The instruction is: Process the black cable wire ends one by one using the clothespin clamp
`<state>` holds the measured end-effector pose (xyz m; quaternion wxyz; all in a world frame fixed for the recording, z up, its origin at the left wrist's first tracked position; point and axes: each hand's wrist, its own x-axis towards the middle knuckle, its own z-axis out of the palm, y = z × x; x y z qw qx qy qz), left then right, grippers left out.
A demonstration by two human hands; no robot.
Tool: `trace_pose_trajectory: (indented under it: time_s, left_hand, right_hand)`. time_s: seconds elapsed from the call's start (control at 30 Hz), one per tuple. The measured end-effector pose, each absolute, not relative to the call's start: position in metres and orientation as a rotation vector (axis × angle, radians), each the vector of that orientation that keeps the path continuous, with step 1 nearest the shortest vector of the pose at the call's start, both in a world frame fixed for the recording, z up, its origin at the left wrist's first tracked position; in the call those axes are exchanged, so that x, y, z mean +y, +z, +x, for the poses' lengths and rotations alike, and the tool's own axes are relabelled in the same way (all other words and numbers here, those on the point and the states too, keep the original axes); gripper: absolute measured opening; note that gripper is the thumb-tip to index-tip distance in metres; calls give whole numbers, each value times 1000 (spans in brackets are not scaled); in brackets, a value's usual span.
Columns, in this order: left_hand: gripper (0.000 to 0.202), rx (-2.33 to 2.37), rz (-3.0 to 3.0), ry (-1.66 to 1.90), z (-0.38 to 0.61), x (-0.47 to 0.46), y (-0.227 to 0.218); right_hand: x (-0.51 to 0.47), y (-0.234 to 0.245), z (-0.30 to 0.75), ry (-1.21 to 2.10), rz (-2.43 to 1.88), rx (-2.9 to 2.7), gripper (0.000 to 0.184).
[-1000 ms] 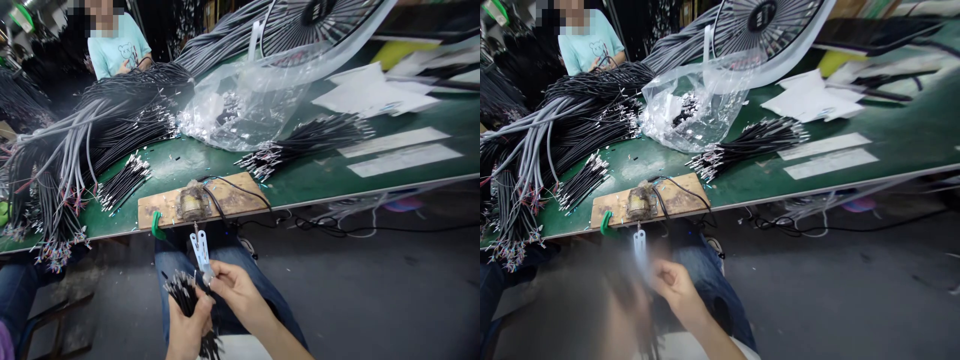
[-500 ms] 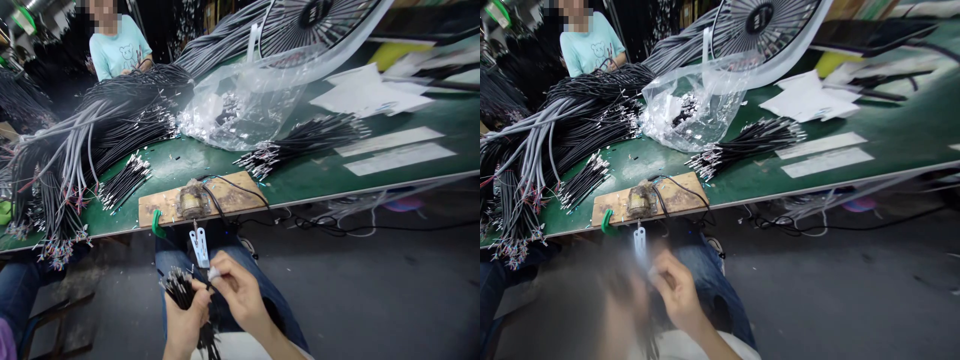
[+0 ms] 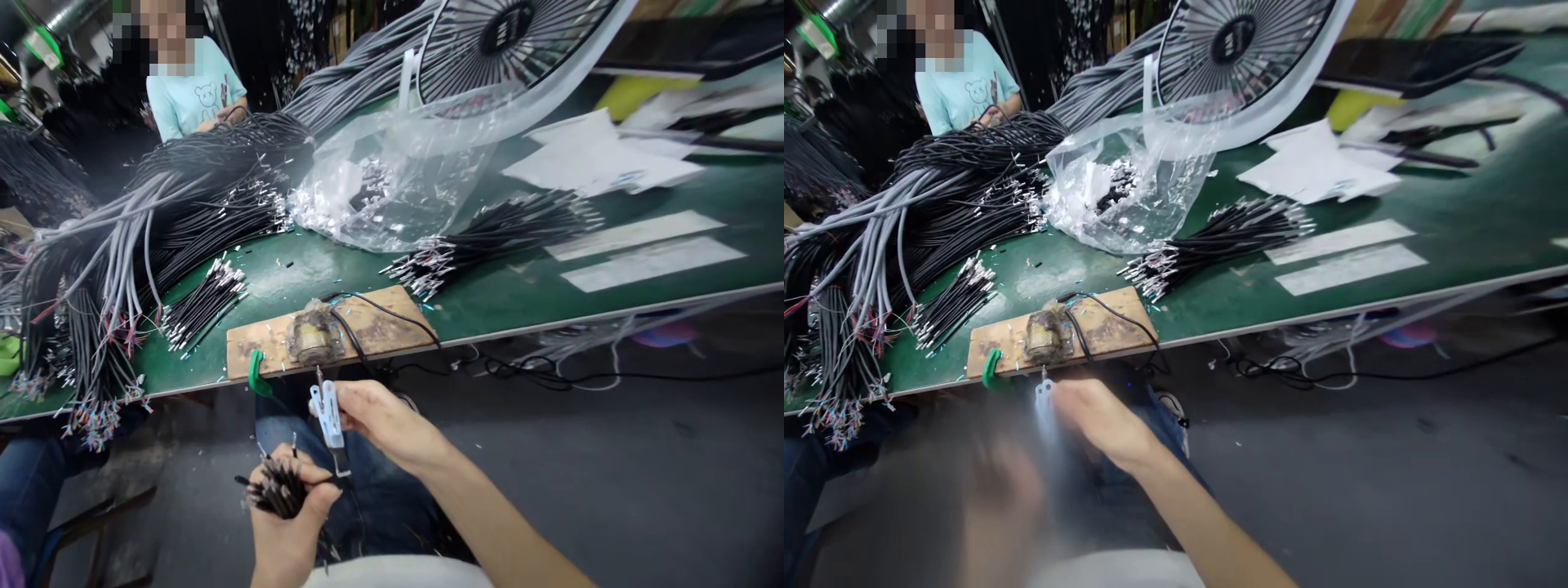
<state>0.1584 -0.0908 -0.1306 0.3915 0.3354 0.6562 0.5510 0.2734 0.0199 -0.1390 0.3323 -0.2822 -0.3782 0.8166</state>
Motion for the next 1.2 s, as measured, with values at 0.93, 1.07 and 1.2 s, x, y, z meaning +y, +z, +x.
trace_pose_trajectory:
  time_s: [0.93,1.07,1.2]
  left_hand:
    - [25,1692,637,1264,170,-101,-149]
    - [27,1740,529,1230,169,-108,-157]
    - [34,1734,440,1233,170,-108,-161]
  right_hand:
    - [-30,-150,286,1166,-882,-1507,18]
    - [-37,-137,279,1020,-788,-1715,18]
    - [-38,-145,274,913,-879,-1697,26]
